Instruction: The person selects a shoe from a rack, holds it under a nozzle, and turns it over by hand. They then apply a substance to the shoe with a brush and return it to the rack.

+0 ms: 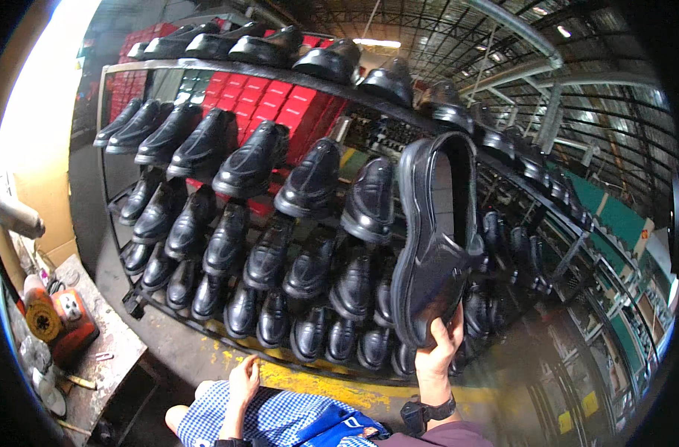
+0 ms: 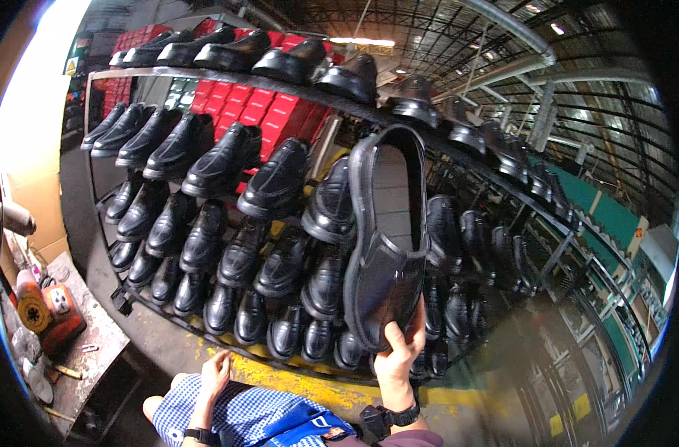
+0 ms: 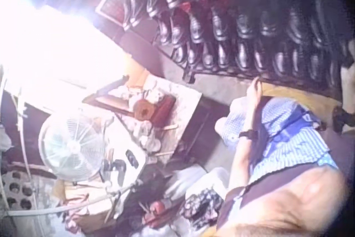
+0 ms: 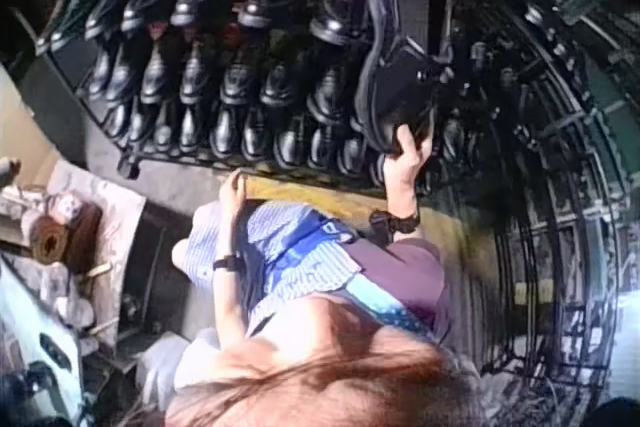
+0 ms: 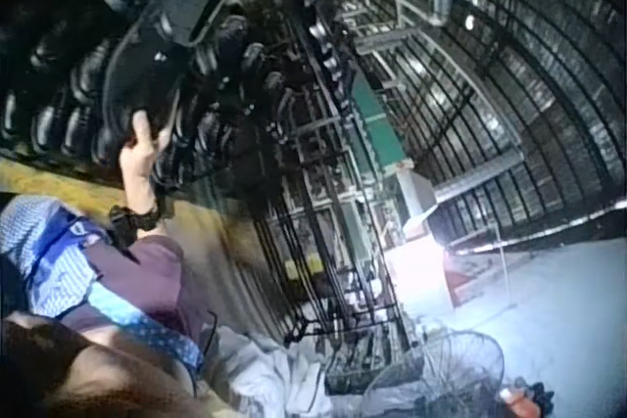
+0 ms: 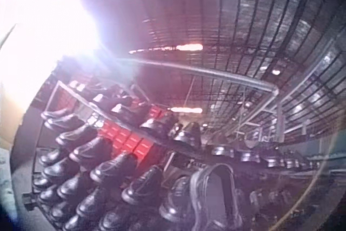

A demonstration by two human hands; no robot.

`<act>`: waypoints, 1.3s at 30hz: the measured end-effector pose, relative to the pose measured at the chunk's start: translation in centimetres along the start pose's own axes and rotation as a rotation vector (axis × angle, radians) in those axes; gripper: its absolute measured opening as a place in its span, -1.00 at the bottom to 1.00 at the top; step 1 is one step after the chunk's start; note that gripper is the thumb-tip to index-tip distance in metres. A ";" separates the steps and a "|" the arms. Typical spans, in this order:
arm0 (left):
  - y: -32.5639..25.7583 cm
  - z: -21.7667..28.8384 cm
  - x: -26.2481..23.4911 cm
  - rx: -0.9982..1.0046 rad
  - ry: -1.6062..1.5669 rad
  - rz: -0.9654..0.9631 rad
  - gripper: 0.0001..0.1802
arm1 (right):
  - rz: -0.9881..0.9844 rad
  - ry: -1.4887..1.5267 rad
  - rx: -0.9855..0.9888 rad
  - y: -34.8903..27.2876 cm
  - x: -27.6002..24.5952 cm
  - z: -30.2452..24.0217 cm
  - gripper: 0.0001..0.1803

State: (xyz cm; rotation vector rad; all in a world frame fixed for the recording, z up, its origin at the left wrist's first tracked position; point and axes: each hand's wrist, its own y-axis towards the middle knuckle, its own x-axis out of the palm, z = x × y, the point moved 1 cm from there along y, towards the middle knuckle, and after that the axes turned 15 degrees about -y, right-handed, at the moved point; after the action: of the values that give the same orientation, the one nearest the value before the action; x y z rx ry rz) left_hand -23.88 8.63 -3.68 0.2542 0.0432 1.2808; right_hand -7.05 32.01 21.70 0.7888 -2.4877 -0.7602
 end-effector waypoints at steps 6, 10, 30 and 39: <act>-0.7 -1.6 -0.9 -0.098 0.296 -0.027 -0.68 | 0.211 -0.219 -0.028 4.1 -2.0 -0.2 -0.36; -1.0 -0.7 -1.0 -0.141 0.320 -0.046 -0.67 | 0.276 -0.090 0.052 10.5 -0.7 2.1 -0.46; -0.8 -2.2 -0.7 -0.181 0.214 -0.059 -0.68 | 0.270 -0.377 0.469 16.1 -9.0 2.4 -0.34; -1.0 -1.7 -0.3 -0.202 0.207 -0.042 -0.67 | 0.310 0.230 0.216 10.7 -9.5 5.8 -0.62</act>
State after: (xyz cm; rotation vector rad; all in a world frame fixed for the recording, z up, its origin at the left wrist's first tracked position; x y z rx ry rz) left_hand -23.35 8.37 -5.62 -0.0535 0.0946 1.2559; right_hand -7.18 47.45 21.64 0.5071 -2.4250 -0.2796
